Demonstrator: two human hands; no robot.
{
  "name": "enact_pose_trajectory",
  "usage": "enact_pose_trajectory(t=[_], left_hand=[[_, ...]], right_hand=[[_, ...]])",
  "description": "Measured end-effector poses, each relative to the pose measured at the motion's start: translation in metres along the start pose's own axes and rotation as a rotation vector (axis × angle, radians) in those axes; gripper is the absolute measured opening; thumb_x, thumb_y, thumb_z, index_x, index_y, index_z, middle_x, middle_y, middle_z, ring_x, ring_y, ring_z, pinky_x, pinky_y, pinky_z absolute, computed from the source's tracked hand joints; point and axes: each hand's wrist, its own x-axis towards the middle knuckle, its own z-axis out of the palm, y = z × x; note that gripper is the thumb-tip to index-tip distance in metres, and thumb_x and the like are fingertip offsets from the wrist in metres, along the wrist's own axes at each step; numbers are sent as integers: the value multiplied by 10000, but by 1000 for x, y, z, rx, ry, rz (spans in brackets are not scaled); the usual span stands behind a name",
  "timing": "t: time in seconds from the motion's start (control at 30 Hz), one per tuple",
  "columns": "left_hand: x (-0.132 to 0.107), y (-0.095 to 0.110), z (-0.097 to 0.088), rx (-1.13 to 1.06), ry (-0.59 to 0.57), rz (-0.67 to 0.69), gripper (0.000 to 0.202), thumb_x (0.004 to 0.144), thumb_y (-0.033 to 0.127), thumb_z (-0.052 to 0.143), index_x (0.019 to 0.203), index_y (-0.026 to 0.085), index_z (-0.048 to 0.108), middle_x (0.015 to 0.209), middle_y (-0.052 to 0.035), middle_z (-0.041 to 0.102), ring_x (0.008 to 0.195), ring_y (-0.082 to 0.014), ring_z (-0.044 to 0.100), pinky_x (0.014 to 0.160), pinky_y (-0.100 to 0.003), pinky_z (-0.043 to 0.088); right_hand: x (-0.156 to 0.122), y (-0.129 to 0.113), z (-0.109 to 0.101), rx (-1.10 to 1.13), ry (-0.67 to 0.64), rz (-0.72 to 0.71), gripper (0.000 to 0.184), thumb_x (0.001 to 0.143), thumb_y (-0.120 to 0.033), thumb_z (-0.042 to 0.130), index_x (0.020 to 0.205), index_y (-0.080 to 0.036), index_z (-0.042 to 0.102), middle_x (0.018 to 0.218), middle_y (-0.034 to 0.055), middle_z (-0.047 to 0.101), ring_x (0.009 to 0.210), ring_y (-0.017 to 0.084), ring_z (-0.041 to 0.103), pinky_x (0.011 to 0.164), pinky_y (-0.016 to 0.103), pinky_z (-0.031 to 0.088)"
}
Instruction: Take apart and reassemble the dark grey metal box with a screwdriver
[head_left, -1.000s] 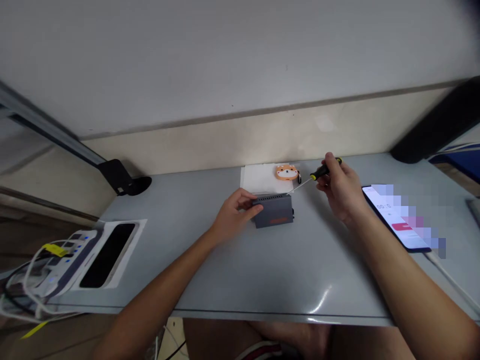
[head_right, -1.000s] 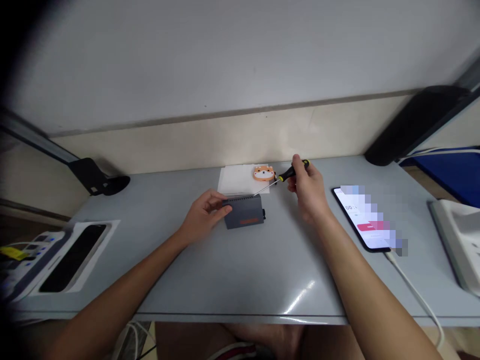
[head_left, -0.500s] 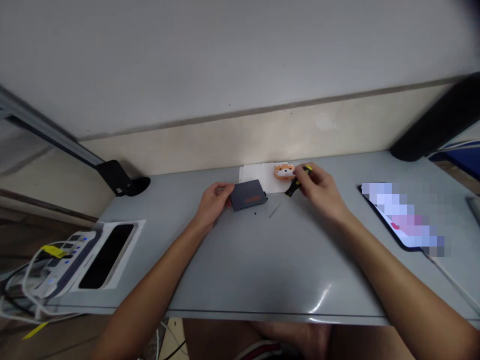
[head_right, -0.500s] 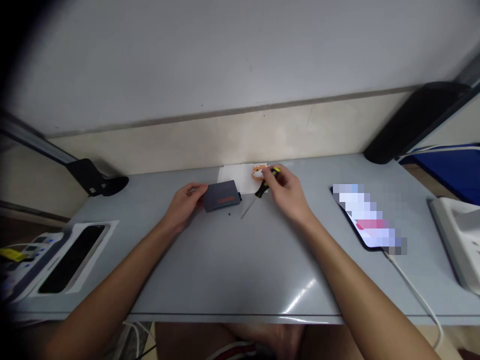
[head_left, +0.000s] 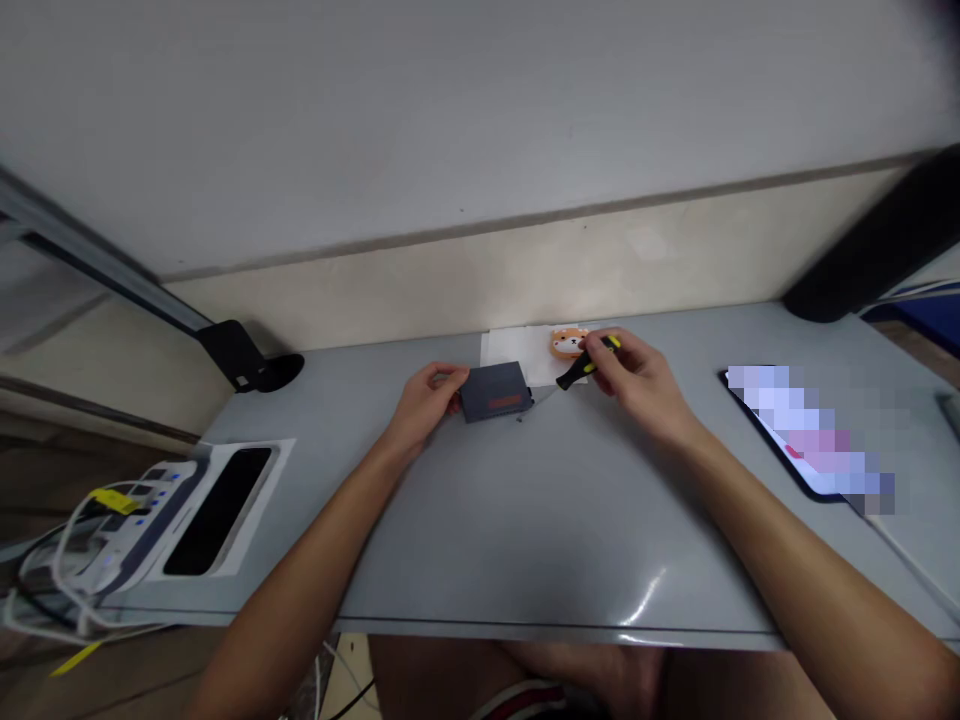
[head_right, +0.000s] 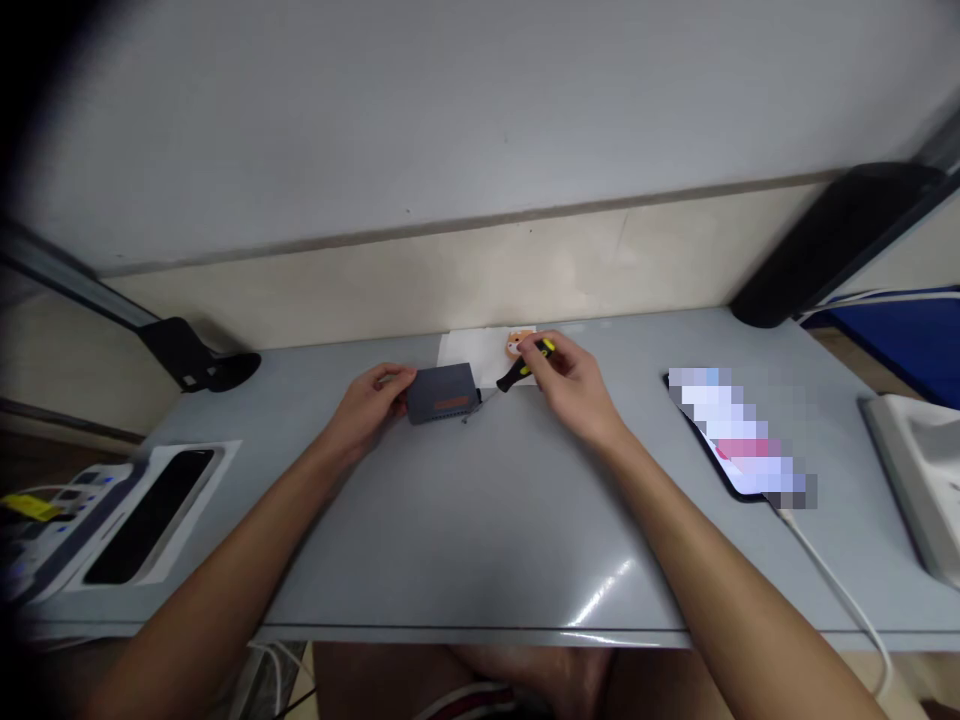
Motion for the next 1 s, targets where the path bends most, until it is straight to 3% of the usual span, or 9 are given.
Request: enact_pose_trajectory(t=[0.23,0.4,0.67,0.77,0.83,0.87,0.93,1.0], left_hand=[[-5,-7,5,94,-194,71,297,808,475,743,842,190,665,702,-16,646,652,-151,607,601,-246,472],[-12,-12,12,266,-332,254,273,883,467,645,832,199,652,773,-18,688,726,-173,646,666,-272,489],[-26,-21,24,555,-306,543,231,1004,377,531,906,205,650,900,-44,686,933,-224,634,862,-353,506],[-25,-24,22,573,-349,602,235,1029,344,506,920,196,652,951,-60,676,996,-230,624,920,-373,509],[-23,-23,16,546,-419,604,222,1036,363,518,1063,200,667,1078,-79,676,1072,-234,623,976,-391,508],[-23,-21,12,535,-476,600,256,1017,393,570,1179,214,655,1179,-90,663,1138,-244,613,1018,-407,500],[-22,-16,4,542,-628,578,602,880,461,773,1410,272,558,1399,-104,579,1306,-288,547,1115,-451,460],[-24,-12,-1,579,-734,554,888,737,447,907,1505,328,478,1496,-97,514,1401,-328,475,1182,-490,407]], right_hand=[[8,1,-13,146,130,22,407,813,-630,732,800,-231,653,648,-37,515,530,96,430,477,245,339],[11,3,-16,182,162,40,388,816,-600,751,787,-226,655,642,-42,494,528,84,436,467,223,347],[11,1,-16,210,186,54,388,782,-584,783,782,-217,658,640,-48,500,509,74,445,464,222,347],[11,-1,-17,196,189,52,385,777,-574,788,786,-211,660,638,-49,502,500,70,445,463,224,341],[11,-1,-16,185,199,45,384,777,-570,789,785,-209,659,645,-46,511,502,70,449,463,223,346],[11,-1,-16,183,204,43,383,778,-569,788,783,-209,658,644,-45,512,503,71,450,462,222,349],[11,0,-17,189,206,36,379,787,-568,783,784,-211,658,642,-45,509,507,74,451,461,220,354],[11,1,-18,199,204,25,370,802,-564,776,789,-213,661,642,-45,503,514,74,450,462,218,353]])
